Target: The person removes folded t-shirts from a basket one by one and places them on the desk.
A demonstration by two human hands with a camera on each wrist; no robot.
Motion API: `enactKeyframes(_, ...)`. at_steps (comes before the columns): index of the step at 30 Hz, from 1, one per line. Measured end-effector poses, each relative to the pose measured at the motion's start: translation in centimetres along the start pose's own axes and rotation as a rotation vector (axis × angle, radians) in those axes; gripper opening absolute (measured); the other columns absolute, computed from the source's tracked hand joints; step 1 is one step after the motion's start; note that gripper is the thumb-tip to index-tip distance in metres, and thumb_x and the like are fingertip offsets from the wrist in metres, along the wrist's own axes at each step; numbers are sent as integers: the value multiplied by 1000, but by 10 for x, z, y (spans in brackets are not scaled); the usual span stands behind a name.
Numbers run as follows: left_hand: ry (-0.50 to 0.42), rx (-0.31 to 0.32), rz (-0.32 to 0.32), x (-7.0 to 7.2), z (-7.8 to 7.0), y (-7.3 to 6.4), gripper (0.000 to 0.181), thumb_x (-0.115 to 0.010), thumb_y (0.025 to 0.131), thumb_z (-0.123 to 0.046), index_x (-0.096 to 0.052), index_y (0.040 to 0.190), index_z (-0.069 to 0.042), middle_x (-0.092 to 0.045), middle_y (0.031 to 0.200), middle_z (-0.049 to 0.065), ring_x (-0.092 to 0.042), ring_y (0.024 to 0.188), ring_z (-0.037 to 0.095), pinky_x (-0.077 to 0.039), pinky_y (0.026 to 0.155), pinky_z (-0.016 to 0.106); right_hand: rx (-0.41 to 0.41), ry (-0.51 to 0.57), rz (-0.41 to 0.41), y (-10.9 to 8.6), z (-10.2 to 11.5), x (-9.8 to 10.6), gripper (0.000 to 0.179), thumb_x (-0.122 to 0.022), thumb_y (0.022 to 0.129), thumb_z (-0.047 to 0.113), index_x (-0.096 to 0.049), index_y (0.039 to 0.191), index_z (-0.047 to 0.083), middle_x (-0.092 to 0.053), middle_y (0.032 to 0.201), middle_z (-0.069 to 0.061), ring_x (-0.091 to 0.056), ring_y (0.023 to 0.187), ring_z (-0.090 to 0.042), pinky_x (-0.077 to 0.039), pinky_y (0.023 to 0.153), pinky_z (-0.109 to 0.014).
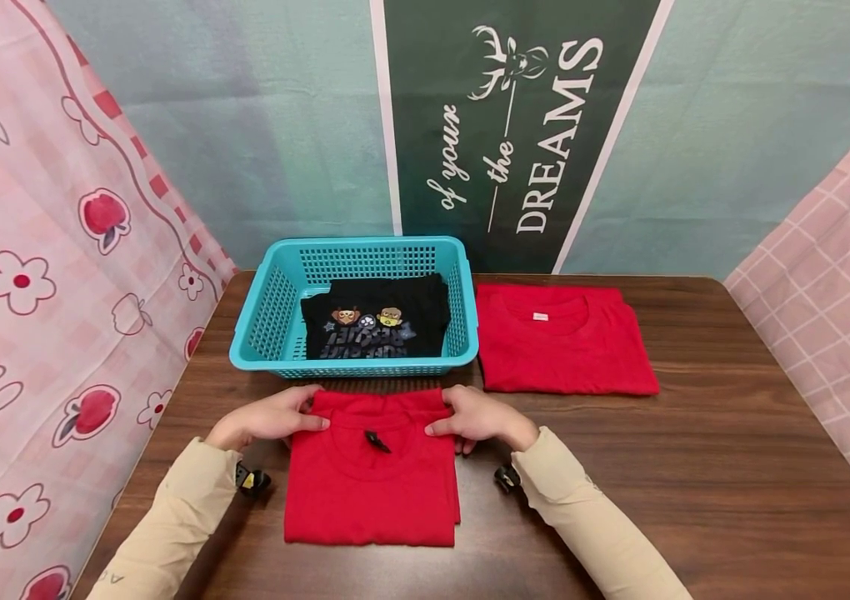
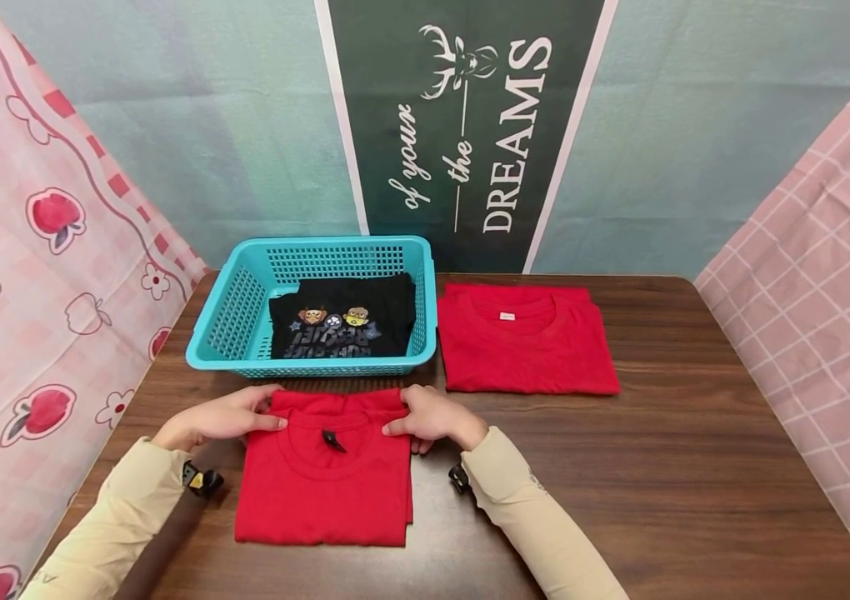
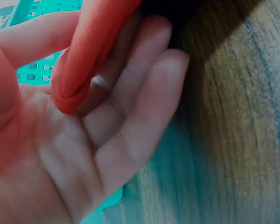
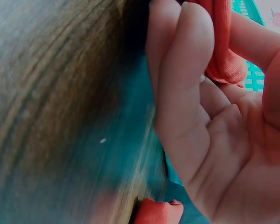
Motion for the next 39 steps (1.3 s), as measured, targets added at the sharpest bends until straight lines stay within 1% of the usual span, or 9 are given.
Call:
enactKeyframes(3, 9, 0, -10, 1, -1, 0, 38, -63, 93, -18, -50, 121, 3, -66, 91, 7, -60, 71, 10, -51, 63, 25, -1, -1, -2, 0, -1, 1, 27, -75, 84, 21, -54, 87, 4, -57, 55, -8, -60, 42, -16, -55, 47, -36)
enactKeyframes(8, 51, -11, -20, 2, -3, 1, 37, -63, 92, -18, -51, 120, 3, -65, 91, 5, -59, 72, 9, -50, 66, 23, -11, -2, -9, 1, -2, 4, 27, -74, 84, 21, -54, 88, 4, -58, 53, -8, -59, 42, -15, -55, 46, -36)
enactKeyframes(13, 48, -8, -25, 3, -4, 0, 36, -63, 92, -17, -51, 119, 4, -65, 87, 5, -58, 68, 8, -50, 63, 24, -18, -2, -5, 2, -2, 7, 27, -74, 85, 22, -53, 87, 5, -59, 54, -8, -60, 43, -15, -55, 46, -36)
enactKeyframes(19, 23, 1, -27, 4, -5, 0, 35, -64, 91, -15, -50, 118, 4, -64, 77, 5, -56, 59, 9, -51, 55, 29, -25, 1, 4, 2, -3, 9, 28, -73, 85, 21, -50, 83, 5, -58, 55, -9, -59, 43, -15, -55, 47, -36)
enactKeyframes(24, 30, 28, -41, 7, -6, -1, 38, -63, 91, -13, -48, 120, 7, -64, 76, 6, -55, 59, 10, -51, 54, 32, -14, -55, -27, -1, 0, 15, 28, -74, 85, 22, -52, 80, 6, -60, 55, -7, -58, 44, -14, -53, 46, -32)
enactKeyframes(28, 90, 65, -89, 15, -8, -5, 47, -64, 91, -17, -47, 126, 9, -64, 82, 8, -56, 68, 13, -50, 61, 30, -7, -105, -48, -5, 5, 21, 23, -74, 85, 22, -57, 86, 6, -64, 62, -6, -60, 46, -14, -53, 47, -30)
enactKeyframes(33, 313, 49, -140, 24, -19, -15, 52, -66, 89, -25, -51, 125, 10, -67, 103, 17, -63, 94, 26, -51, 83, 38, 21, -137, -34, -17, 18, 31, 18, -72, 86, 20, -62, 91, 6, -68, 72, -10, -63, 52, -18, -55, 50, -30)
enactKeyframes(36, 410, 30, -115, 26, -30, -24, 53, -66, 89, -31, -53, 124, 8, -64, 113, 20, -60, 107, 33, -48, 93, 46, 62, -131, 7, -25, 30, 37, 15, -70, 87, 21, -64, 88, 8, -67, 74, -11, -63, 54, -19, -55, 54, -31)
enactKeyframes(39, 401, 22, -41, 26, -40, -33, 55, -67, 89, -33, -54, 125, 7, -61, 120, 20, -60, 109, 33, -48, 95, 48, 113, -109, 53, -34, 42, 44, 15, -68, 89, 22, -64, 87, 8, -67, 73, -8, -63, 54, -18, -56, 56, -32)
Point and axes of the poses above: each hand's wrist, its own y-axis towards the middle knuckle, its own x-axis out of the back of the hand, z = x × y, the point moved 8 cm from there along y, towards the middle knuckle
